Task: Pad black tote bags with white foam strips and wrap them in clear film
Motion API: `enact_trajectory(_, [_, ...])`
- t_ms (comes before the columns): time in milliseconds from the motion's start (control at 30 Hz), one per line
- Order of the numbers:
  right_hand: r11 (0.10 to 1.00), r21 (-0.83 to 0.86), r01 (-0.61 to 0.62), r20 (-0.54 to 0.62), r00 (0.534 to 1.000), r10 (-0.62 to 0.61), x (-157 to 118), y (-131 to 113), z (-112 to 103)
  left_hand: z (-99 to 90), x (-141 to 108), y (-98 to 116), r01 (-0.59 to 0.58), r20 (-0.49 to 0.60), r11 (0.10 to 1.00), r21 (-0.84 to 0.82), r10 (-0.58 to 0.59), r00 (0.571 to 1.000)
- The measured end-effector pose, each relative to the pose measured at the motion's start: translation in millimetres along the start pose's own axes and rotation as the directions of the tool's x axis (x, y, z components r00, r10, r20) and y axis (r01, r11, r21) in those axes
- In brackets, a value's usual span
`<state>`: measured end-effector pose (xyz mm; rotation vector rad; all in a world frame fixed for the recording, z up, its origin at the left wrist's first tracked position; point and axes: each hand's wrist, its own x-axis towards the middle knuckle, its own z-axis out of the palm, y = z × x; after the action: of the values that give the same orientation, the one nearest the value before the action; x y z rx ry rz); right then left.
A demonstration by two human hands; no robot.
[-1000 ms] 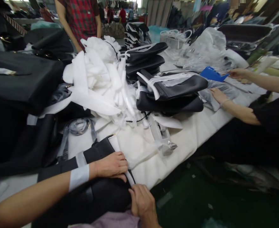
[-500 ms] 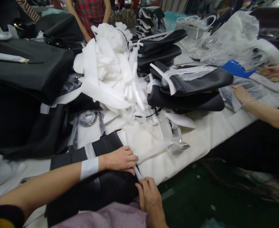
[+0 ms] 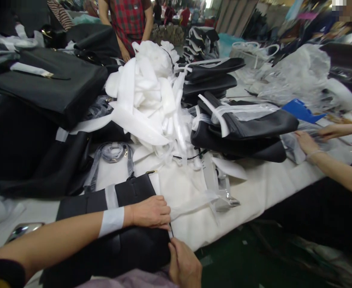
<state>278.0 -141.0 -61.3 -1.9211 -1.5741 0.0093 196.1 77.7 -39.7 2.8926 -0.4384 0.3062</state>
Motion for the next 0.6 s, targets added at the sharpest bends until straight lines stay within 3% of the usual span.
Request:
enact_trajectory(200, [0.990,-0.084,0.117,0.030,0.993,-0.114,3.5,4.1,1.8,6.5,-0.9,2.2,0.110,0.020,0.987,-0.120,-0.108,0.994])
enact_trajectory(300, [0.991,-0.110,0.079,0.108,0.992,-0.067,28.0,-1.7,-7.3,7.2,-1.2,2.2,0.183,0.058,0.968,-0.173,-0.175,0.983])
enact_trajectory(400, [0.995,-0.087,0.039,0.078,0.996,-0.032,62.0,-12.4,-15.4,6.7,-0.3,1.5,0.251,0.132,0.937,-0.245,-0.224,0.966])
enact_trajectory(500, [0.987,0.048,0.155,-0.002,0.988,-0.155,84.0,-24.5,-10.6,6.5,-0.4,5.7,0.361,0.183,0.863,-0.353,-0.314,0.932])
enact_trajectory(600, [0.929,0.042,0.367,-0.078,0.929,-0.363,82.6,-32.3,11.4,15.5,-7.6,14.5,0.481,0.168,0.733,-0.480,-0.462,0.871])
